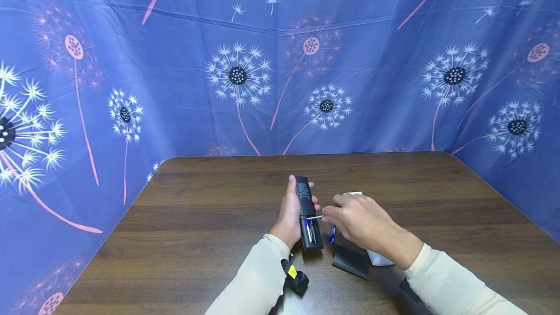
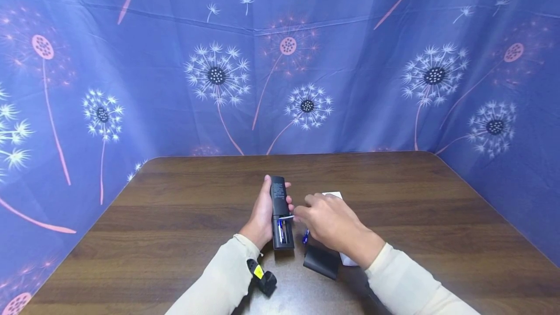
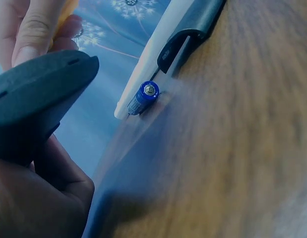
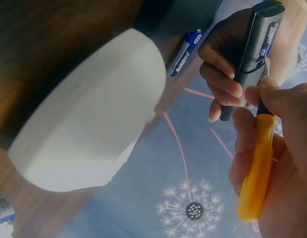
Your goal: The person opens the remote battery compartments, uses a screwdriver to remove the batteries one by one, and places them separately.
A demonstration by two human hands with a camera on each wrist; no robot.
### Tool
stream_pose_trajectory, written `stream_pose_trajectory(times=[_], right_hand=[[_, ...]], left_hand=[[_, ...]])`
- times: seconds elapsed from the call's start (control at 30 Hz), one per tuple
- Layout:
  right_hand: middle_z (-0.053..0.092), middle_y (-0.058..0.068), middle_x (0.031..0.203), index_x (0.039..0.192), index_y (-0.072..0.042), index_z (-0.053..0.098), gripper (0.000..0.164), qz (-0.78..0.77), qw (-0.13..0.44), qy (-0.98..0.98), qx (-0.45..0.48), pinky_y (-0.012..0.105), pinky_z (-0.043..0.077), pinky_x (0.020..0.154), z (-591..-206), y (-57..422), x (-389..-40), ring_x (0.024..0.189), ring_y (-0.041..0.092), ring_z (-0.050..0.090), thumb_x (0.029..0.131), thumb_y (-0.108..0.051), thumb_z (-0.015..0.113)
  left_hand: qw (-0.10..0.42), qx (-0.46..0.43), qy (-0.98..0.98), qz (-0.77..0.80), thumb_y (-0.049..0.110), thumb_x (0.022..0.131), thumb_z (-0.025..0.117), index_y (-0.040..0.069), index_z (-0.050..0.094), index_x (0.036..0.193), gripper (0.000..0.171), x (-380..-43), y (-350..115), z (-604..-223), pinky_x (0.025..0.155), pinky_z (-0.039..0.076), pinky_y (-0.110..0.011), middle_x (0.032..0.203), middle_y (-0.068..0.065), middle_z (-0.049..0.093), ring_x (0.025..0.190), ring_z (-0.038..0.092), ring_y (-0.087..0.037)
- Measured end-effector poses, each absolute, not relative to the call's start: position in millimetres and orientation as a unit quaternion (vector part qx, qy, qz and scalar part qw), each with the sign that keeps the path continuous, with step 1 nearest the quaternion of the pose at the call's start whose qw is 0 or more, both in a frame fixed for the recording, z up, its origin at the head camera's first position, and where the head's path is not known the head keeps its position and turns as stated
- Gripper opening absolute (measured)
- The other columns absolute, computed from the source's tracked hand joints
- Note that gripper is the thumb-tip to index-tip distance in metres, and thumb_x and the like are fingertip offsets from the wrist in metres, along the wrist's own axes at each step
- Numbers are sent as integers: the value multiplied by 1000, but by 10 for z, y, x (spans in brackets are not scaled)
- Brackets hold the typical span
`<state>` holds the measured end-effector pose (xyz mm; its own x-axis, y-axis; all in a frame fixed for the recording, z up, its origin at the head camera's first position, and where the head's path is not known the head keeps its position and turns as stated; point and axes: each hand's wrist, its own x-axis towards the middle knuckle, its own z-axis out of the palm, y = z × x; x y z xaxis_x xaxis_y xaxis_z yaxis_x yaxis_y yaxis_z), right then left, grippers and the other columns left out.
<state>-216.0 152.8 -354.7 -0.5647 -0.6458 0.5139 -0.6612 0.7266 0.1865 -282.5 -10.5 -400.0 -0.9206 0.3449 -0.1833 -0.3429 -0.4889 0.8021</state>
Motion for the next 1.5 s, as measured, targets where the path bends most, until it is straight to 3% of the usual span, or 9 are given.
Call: stream_pose_trajectory(times=[0.23, 0.67, 1.13, 1.5], right_hand=[[44, -8, 64, 78, -19, 68, 13, 7, 284, -881, 379, 24, 32, 47, -3576, 1501, -2135, 54, 6, 37, 87, -17, 78], [43, -11, 63, 74, -21, 66, 18, -10, 290, -874, 390, 27, 37, 48, -3540, 1504, -2205, 55, 7, 41, 88, -23, 77], [41, -13, 63, 71, -24, 62, 23, -10, 265, -883, 387, 22, 29, 45, -3533, 1541, -2210, 53, 3, 37, 89, -26, 75], [45, -13, 64, 76, -24, 68, 15, 0, 270, -882, 387, 19, 29, 45, -3571, 1579, -2187, 55, 2, 38, 89, -24, 75]], left_hand=[[217, 0, 461, 861, 70, 100, 30, 13, 56, 137, 73, -2787, -124, -4045, 61, 49, -32, 82, -3, 56, 66, 57, -14], [218, 15, 451, 866, 72, 98, 32, 13, 54, 139, 74, -2841, -124, -3999, 57, 49, -33, 79, -2, 55, 64, 55, -13], [213, 8, 455, 865, 73, 97, 33, 12, 56, 137, 76, -2850, -97, -3993, 56, 49, -34, 77, -3, 56, 62, 54, -14], [216, 8, 462, 860, 74, 96, 34, 15, 57, 138, 75, -2802, -95, -4011, 59, 50, -34, 82, -4, 56, 65, 56, -15]])
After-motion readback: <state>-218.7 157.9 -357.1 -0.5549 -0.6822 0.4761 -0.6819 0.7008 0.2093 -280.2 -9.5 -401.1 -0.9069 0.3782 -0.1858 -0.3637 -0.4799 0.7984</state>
